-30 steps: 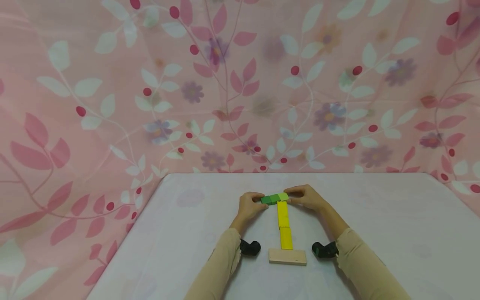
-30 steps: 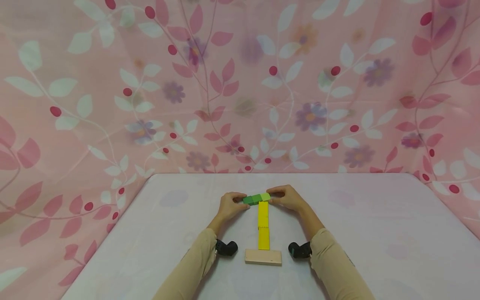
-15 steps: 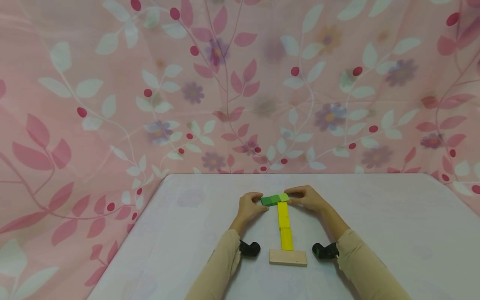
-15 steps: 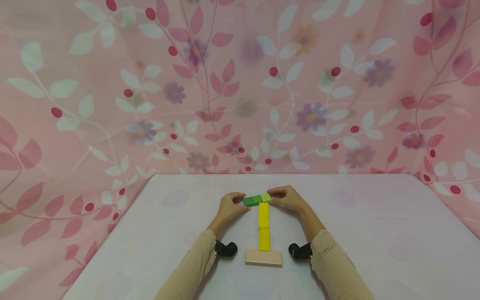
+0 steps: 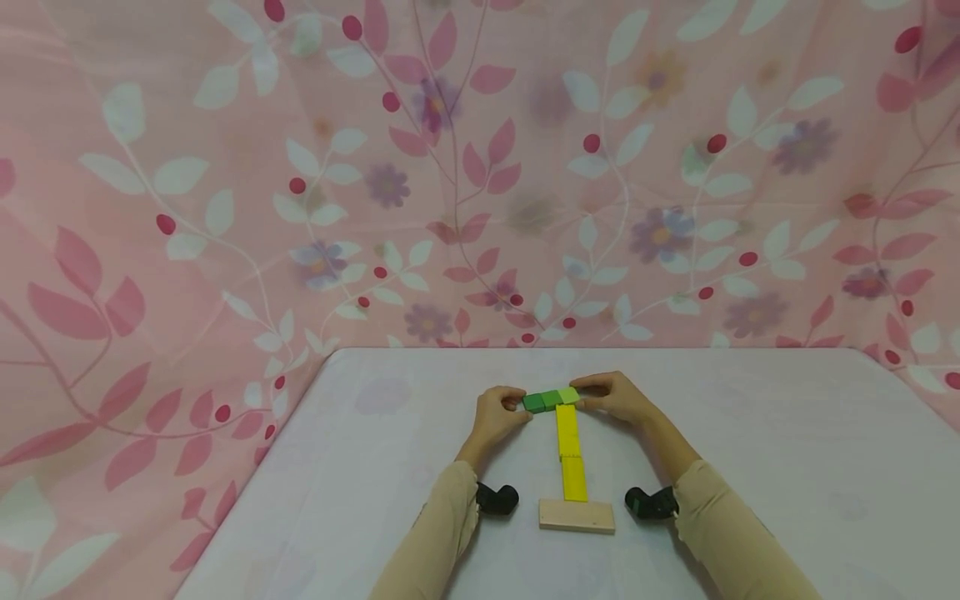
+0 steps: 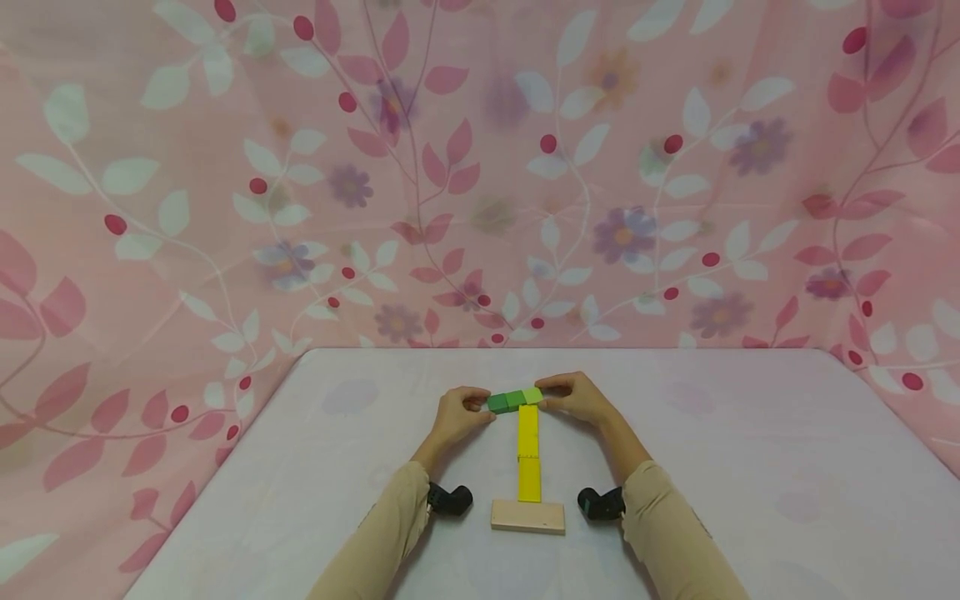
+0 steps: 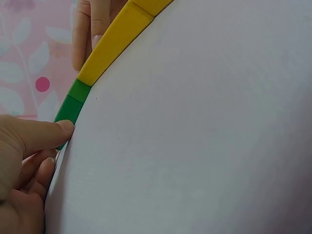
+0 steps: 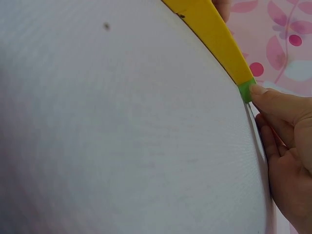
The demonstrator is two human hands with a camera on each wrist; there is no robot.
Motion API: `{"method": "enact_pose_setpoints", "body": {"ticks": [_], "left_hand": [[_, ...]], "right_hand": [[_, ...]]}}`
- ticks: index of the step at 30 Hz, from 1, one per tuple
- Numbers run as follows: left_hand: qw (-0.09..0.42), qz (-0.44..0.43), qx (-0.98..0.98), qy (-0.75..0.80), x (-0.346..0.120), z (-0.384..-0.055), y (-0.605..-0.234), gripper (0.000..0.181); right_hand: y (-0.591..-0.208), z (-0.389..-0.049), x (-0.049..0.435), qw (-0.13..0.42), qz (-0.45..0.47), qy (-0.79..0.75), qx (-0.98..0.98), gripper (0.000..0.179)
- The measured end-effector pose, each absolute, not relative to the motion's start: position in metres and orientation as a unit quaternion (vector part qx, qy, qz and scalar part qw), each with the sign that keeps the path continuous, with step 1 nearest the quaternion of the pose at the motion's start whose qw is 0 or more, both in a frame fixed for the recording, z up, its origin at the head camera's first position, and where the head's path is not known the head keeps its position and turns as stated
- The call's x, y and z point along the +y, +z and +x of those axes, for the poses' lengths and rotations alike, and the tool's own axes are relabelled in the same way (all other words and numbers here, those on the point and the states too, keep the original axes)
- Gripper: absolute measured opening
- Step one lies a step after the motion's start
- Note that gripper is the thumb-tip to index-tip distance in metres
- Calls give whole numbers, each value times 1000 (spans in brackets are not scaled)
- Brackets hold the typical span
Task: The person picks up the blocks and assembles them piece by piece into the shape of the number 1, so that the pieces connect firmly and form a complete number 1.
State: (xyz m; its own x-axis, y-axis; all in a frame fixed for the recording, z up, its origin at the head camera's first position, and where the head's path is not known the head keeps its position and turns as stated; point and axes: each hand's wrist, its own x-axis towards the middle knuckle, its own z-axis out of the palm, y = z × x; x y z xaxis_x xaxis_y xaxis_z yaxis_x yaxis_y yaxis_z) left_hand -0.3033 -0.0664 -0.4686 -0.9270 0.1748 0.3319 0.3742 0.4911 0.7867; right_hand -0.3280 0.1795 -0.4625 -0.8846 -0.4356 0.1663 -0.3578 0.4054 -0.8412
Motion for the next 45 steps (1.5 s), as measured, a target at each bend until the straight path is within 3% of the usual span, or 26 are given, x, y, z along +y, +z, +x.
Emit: {"method": "enact_pose_setpoints", "body": {"ticks": [25,34,45], "left_hand": [[108,-154,-859,-475,-65,-302,-472,32],[110,-155,-860,-474,-64,-301,-470,32],[115,-164,-856,-476,-63,-301,-470,32]], "right_hand": [[-463,-326,179,42,-233,-499,834,40],[-428,-302,170,55,-246,-500,829,40],[-428,-302,171,60,-241,-510,823,39]]}}
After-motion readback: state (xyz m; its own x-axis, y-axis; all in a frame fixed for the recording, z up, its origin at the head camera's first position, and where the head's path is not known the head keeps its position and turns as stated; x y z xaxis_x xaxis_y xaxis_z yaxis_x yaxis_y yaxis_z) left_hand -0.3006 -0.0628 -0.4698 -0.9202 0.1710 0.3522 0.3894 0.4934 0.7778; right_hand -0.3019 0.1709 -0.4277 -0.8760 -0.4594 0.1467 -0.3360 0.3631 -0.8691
